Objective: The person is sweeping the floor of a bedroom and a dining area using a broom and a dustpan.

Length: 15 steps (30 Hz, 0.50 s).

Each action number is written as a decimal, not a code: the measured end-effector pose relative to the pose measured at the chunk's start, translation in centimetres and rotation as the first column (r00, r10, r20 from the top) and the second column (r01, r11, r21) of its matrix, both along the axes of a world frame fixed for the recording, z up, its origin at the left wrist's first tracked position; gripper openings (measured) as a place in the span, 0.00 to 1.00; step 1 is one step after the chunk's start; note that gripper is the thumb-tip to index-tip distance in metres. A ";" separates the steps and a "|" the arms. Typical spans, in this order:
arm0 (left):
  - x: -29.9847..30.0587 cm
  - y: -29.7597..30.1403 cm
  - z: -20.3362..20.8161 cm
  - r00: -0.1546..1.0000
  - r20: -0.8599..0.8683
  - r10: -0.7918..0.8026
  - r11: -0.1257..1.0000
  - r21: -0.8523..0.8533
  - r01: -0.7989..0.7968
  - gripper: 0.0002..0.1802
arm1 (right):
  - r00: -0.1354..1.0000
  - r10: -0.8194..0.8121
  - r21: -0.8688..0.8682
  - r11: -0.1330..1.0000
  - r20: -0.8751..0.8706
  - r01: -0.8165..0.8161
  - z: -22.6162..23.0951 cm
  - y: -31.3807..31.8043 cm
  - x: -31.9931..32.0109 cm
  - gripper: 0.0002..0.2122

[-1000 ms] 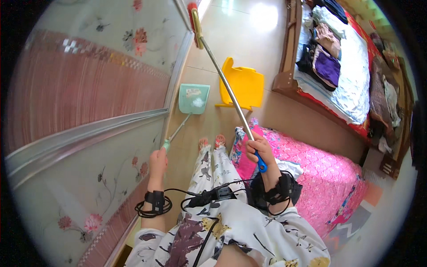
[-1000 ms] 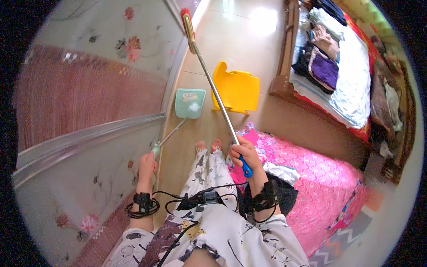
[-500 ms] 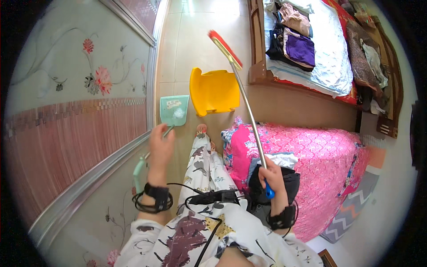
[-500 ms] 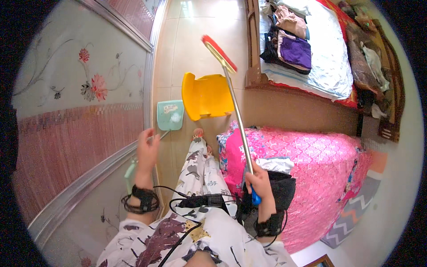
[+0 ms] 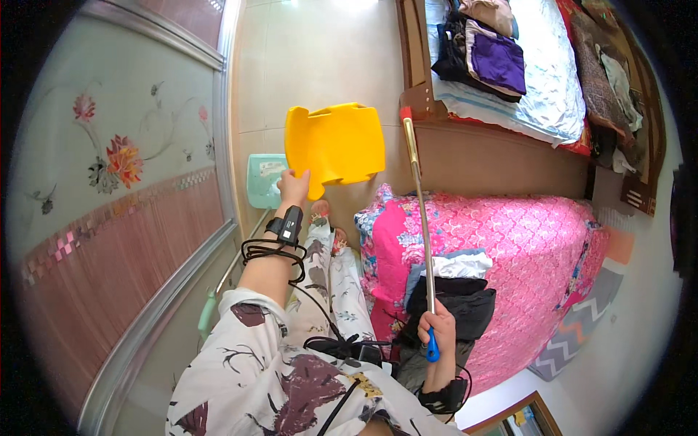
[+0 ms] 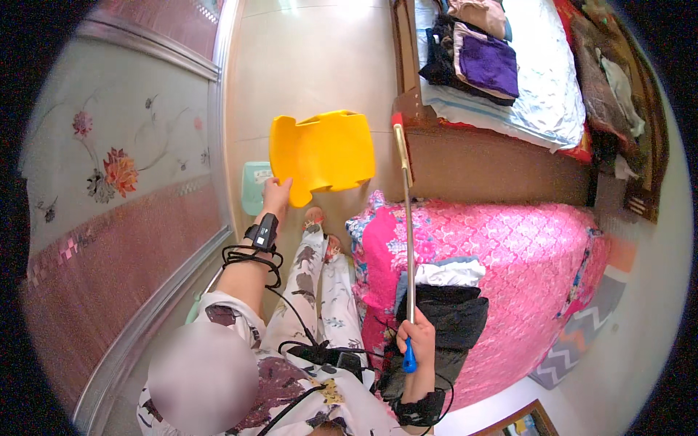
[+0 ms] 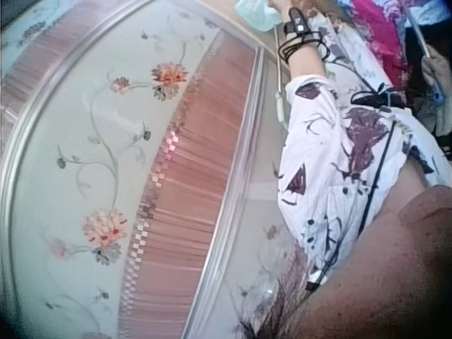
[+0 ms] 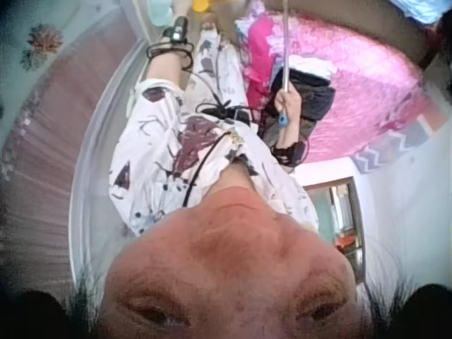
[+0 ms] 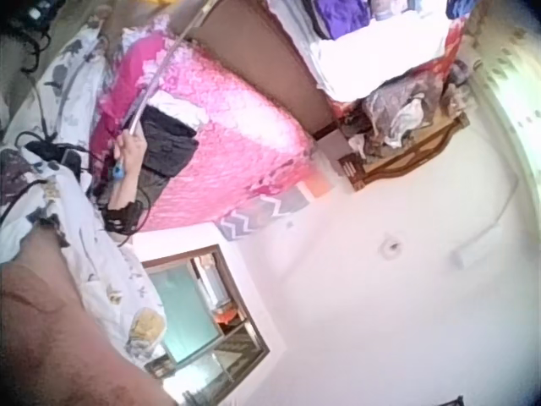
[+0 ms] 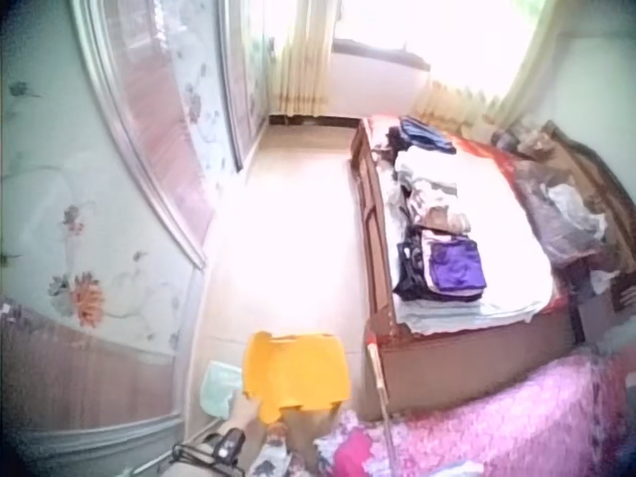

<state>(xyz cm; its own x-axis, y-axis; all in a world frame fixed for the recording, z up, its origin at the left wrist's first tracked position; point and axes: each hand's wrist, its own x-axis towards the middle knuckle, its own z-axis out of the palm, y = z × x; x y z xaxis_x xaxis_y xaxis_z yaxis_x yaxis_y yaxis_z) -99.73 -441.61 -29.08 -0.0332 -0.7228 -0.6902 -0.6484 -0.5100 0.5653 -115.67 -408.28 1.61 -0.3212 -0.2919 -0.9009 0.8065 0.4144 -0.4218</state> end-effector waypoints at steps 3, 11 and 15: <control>-2.8 0.2 0.1 0.914 0.401 0.062 0.955 -0.289 0.062 0.30 | 0.997 -0.069 -0.004 0.998 0.038 0.069 -0.6 0.3 0.5 0.23; -3.0 -0.3 0.5 0.938 -0.280 0.203 0.971 0.181 -0.156 0.14 | 0.997 -0.051 -0.031 0.998 0.061 0.053 -0.2 1.7 1.4 0.23; -6.0 2.8 4.5 0.858 -0.447 0.254 0.966 0.159 -0.203 0.10 | 0.996 -0.052 -0.071 0.996 0.071 0.057 0.6 3.2 1.6 0.23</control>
